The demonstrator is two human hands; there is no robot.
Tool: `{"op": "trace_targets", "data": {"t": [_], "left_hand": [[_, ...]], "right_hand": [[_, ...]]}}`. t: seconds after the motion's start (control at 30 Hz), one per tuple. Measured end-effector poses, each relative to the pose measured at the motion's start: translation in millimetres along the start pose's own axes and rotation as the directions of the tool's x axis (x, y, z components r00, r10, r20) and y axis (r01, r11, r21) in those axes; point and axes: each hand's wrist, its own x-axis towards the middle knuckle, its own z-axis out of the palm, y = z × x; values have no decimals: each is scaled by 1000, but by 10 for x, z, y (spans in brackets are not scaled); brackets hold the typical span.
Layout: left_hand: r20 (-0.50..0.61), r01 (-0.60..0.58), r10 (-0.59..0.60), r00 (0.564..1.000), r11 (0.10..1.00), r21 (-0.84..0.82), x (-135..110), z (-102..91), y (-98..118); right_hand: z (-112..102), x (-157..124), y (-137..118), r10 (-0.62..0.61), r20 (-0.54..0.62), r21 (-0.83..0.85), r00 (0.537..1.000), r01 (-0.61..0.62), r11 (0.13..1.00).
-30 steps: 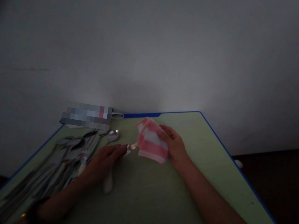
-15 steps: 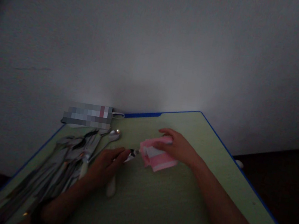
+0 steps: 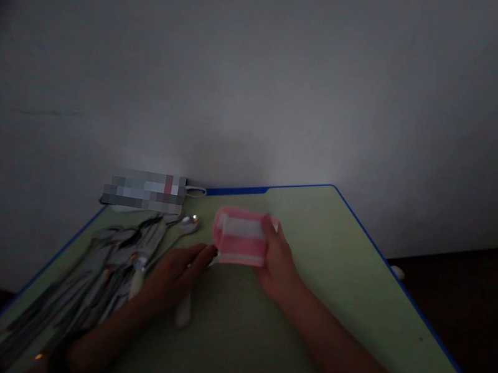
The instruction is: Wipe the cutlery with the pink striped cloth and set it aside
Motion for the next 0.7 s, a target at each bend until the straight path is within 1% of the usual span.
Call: {"op": "trace_targets", "data": {"t": [0.07,0.17,0.3,0.4,0.5,0.53,0.63,0.67,0.7], "left_hand": [[18,-41,41,999,999,17,-9,18,18],[18,-54,54,998,998,10,-20,30,-2],[13,-60,60,998,998,-7,-22,23,-71],[5,-41,42,999,999,-15,-11,10,-69],[-17,18,-19,1000,999,-27,5,-8,-20],[-28,35,-36,999,999,-31,9,-14,-4],[-64,57,-60,996,997,-48,9,-25,12],[-69,57,-61,996,997,-55,7,-26,6],[-69,55,-59,996,997,-63,4,-26,-4]], "right_hand": [[47,-58,10,24,16,-22,1000,-24,999],[74,-118,39,52,55,-36,997,-50,998],[41,-122,129,179,170,-39,969,-175,984],[-18,-70,120,211,175,-90,962,-198,976],[-113,18,-9,184,135,-157,974,-162,974],[-151,48,-69,152,131,-182,980,-127,975],[-268,114,-251,-17,136,-265,991,53,963],[-304,125,-302,-48,157,-318,986,97,943],[-336,132,-347,-53,191,-385,980,125,914]]}}
